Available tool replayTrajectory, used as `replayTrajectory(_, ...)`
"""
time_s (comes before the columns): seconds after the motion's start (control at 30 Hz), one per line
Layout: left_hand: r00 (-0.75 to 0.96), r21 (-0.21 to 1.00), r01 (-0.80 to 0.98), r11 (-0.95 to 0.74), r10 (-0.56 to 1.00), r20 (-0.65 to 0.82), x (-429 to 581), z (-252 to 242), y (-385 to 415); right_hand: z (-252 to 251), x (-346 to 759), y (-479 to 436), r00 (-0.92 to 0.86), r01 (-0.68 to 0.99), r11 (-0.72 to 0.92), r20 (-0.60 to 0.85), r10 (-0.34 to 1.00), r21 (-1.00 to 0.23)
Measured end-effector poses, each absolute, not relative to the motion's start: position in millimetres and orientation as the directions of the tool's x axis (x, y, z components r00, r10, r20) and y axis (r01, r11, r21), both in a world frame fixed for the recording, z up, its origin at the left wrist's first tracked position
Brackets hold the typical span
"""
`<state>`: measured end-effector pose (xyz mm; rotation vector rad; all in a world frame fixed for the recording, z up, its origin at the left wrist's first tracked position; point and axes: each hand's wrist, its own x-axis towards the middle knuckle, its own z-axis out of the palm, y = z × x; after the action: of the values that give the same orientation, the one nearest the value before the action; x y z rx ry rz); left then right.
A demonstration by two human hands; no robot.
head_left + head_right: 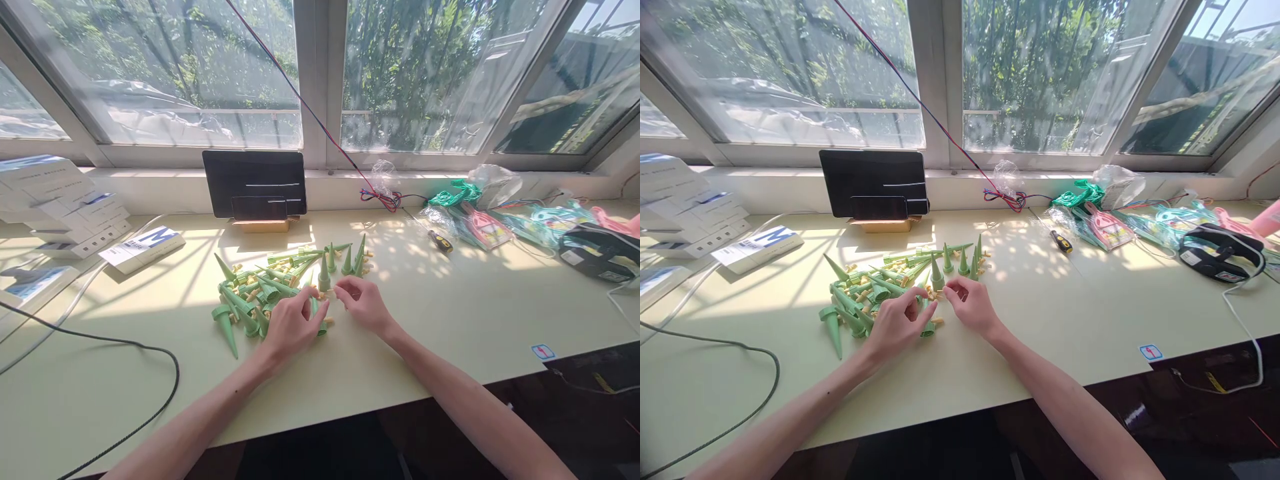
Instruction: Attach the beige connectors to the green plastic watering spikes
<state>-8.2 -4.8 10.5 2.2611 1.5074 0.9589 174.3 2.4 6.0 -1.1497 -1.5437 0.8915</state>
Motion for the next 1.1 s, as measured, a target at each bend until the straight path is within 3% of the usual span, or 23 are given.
replayTrajectory(0.27, 0.295, 0.487, 0.789, -0.375, 0.926, 0.235, -5.1, 12.2, -8.4, 5.6, 174.7, 0.8, -0.089, 0.33, 0.337, 0.327, 0.941, -0.882)
replayTrajectory(0.83, 0.357, 0.523, 0.729, -0.442, 0.897, 0.26, -6.7, 7.7, -7.9, 5.7, 173.9, 1.3, -0.085, 0.35, 0.369, 0.363, 0.928, -0.861)
replayTrajectory(1.1, 0.196, 0.587, 0.723, -0.364, 0.923, 0.331, -8.4, 10.7, -6.7, 5.9, 173.7, 1.8, -0.066, 0.355, 0.356, 0.357, 0.932, -0.865)
